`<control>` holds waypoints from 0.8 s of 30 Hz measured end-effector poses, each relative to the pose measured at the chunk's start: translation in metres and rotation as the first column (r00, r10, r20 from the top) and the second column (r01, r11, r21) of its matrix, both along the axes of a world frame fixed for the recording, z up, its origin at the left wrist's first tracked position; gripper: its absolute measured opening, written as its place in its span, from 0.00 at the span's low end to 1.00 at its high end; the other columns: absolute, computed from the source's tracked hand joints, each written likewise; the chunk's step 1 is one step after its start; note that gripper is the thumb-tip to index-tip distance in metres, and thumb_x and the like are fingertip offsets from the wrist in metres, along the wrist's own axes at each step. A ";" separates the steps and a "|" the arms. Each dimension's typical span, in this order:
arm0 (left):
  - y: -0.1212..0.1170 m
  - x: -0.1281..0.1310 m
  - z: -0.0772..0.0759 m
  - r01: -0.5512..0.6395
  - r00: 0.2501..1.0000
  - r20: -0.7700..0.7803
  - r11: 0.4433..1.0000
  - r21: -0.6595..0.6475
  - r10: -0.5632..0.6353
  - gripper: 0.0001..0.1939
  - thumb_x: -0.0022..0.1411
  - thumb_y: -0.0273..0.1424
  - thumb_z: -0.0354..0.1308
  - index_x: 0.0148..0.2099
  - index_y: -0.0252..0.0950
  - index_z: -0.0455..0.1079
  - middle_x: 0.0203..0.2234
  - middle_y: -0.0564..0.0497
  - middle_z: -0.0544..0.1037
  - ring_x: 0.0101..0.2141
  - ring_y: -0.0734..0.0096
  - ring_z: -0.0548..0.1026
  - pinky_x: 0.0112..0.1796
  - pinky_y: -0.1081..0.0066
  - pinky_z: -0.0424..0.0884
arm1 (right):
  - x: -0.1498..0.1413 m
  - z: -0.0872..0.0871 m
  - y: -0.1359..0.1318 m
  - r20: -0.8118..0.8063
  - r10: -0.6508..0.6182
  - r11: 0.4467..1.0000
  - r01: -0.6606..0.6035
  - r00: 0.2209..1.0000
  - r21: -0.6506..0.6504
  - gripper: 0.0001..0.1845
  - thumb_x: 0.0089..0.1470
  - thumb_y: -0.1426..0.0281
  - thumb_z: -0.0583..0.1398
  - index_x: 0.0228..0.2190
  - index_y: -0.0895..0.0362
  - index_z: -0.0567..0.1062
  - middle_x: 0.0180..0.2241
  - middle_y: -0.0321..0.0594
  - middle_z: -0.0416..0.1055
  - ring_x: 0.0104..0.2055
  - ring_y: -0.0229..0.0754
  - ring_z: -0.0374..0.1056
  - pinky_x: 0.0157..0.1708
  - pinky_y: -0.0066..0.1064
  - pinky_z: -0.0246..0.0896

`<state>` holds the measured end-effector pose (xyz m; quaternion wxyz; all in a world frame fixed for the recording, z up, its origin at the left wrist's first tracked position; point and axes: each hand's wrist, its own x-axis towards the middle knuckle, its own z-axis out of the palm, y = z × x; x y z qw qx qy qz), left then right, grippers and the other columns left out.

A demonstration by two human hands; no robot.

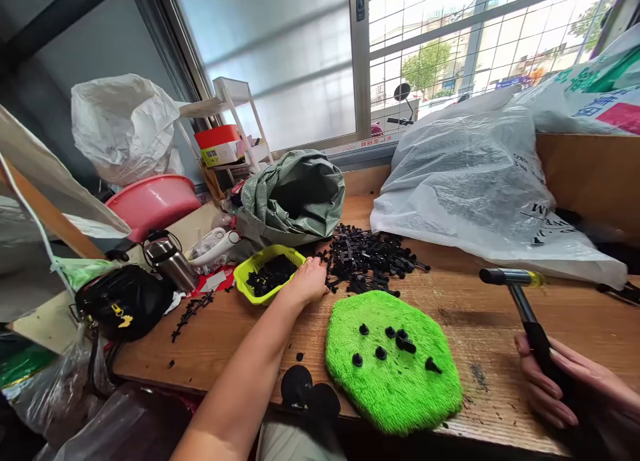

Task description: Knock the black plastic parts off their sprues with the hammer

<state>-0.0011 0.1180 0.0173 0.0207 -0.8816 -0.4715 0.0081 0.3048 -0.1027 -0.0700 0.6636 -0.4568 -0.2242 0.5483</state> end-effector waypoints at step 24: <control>-0.065 -0.054 -0.002 -0.063 0.901 0.424 0.940 0.336 -0.092 0.13 0.67 0.27 0.43 0.41 0.38 0.69 0.36 0.47 0.73 0.35 0.67 0.72 0.37 0.71 0.67 | -0.004 0.007 -0.002 -0.026 0.023 1.000 -0.023 0.999 -0.020 0.17 0.36 0.60 0.69 0.31 0.52 0.76 0.18 0.37 0.57 0.15 0.37 0.52 0.11 0.30 0.56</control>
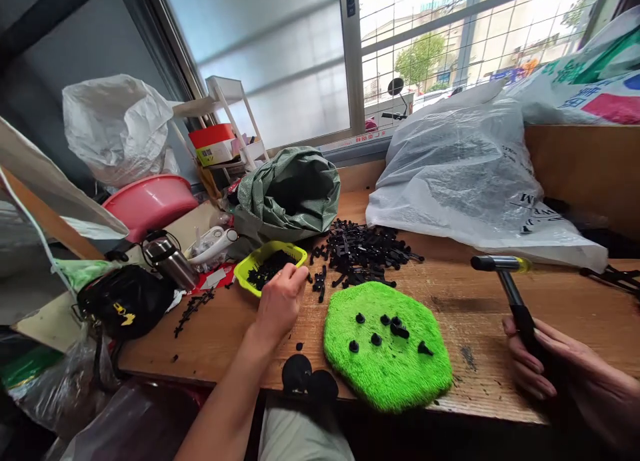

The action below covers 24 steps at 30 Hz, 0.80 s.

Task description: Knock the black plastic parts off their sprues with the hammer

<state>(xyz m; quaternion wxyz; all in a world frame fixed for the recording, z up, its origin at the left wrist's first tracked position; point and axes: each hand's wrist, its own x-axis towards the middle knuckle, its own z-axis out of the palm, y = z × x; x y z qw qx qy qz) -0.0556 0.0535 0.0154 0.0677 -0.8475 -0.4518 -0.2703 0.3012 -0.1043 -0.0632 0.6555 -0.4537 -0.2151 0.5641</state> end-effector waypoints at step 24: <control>-0.026 0.003 -0.025 0.531 0.533 0.768 0.567 -0.630 0.355 0.11 0.50 0.31 0.61 0.36 0.35 0.64 0.25 0.57 0.69 0.20 0.82 0.68 0.23 0.79 0.64 | -0.019 0.032 -0.003 0.119 -0.014 0.995 0.026 0.993 -0.095 0.18 0.33 0.58 0.70 0.28 0.52 0.74 0.18 0.35 0.56 0.16 0.35 0.51 0.12 0.28 0.56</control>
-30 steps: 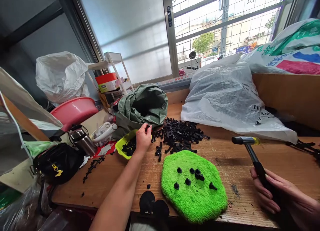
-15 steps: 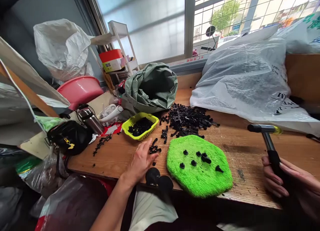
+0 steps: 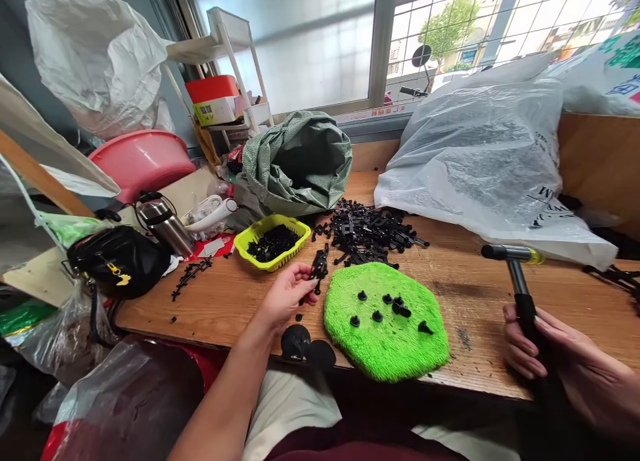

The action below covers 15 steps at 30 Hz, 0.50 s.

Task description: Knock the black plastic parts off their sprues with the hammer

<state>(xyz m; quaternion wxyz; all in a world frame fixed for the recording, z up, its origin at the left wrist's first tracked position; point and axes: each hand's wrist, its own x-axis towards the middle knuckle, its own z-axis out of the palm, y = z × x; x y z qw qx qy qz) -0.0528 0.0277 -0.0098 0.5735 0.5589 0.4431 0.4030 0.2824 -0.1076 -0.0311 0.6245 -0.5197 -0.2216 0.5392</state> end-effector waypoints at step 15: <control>0.007 0.043 -0.007 0.200 0.965 0.218 0.946 -0.253 -0.146 0.11 0.45 0.24 0.65 0.33 0.29 0.68 0.15 0.56 0.70 0.12 0.85 0.65 0.14 0.84 0.51 | 0.006 -0.011 -0.004 0.005 0.036 0.998 -0.036 0.999 0.056 0.13 0.47 0.57 0.62 0.33 0.52 0.72 0.20 0.34 0.55 0.18 0.35 0.51 0.15 0.28 0.53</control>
